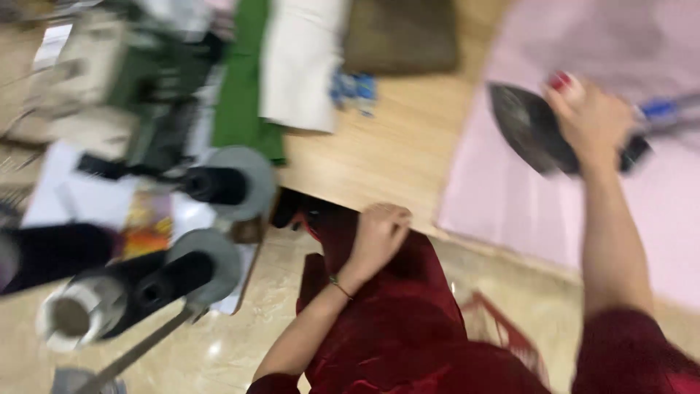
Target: A person is ironing a large piece of pink fabric on a wooden workbench using a steam iron.
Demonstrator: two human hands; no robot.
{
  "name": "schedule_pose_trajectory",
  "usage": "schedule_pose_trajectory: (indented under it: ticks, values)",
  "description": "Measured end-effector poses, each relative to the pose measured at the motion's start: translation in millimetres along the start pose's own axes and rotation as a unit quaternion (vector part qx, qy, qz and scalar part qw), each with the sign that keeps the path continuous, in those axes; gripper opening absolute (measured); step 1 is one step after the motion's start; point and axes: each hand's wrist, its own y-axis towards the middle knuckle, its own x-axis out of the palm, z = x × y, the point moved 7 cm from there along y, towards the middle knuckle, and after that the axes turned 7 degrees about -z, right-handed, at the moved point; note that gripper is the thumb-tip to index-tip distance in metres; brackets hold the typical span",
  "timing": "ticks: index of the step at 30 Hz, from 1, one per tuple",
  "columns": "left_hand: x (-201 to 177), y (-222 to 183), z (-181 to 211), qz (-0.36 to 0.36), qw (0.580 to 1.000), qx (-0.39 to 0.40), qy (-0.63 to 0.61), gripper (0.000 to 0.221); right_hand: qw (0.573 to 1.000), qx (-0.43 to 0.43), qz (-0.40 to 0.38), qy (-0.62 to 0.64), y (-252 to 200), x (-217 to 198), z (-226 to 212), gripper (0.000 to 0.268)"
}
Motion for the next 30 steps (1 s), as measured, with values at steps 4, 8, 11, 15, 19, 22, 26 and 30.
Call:
schedule_pose_trajectory:
  ticks: [4, 8, 11, 15, 19, 22, 26, 30]
  values:
    - [44, -8, -5, -0.093, 0.995, 0.014, 0.030, 0.020, 1.000, 0.001, 0.026, 0.012, -39, -41, -20, 0.069]
    - [65, 0, 0, -0.147, 0.987, 0.054, 0.040, 0.045, 0.998, -0.041, 0.002, 0.042, -82, -87, -51, 0.076]
    - [78, 11, -5, -0.157, 0.982, 0.081, 0.070, 0.057, 0.997, -0.032, 0.013, 0.074, -102, -86, -50, 0.066]
    - [94, 24, -16, -0.156, 0.973, 0.129, 0.112, 0.062, 0.997, -0.015, 0.032, 0.073, -95, -80, -40, 0.064]
    - [100, 29, -15, -0.159, 0.966, 0.135, 0.151, 0.067, 0.996, -0.007, 0.033, 0.083, -63, -64, -24, 0.064]
    - [98, 31, -6, -0.173, 0.938, 0.184, 0.238, 0.063, 0.998, -0.029, 0.054, 0.012, -27, -38, -11, 0.069]
    - [99, 28, -6, -0.151, 0.954, 0.181, 0.187, 0.071, 0.995, -0.028, 0.095, 0.015, 17, -10, 14, 0.070]
    - [99, 29, -6, -0.144, 0.957, 0.173, 0.185, 0.074, 0.992, -0.033, 0.121, 0.018, 59, 3, 27, 0.072]
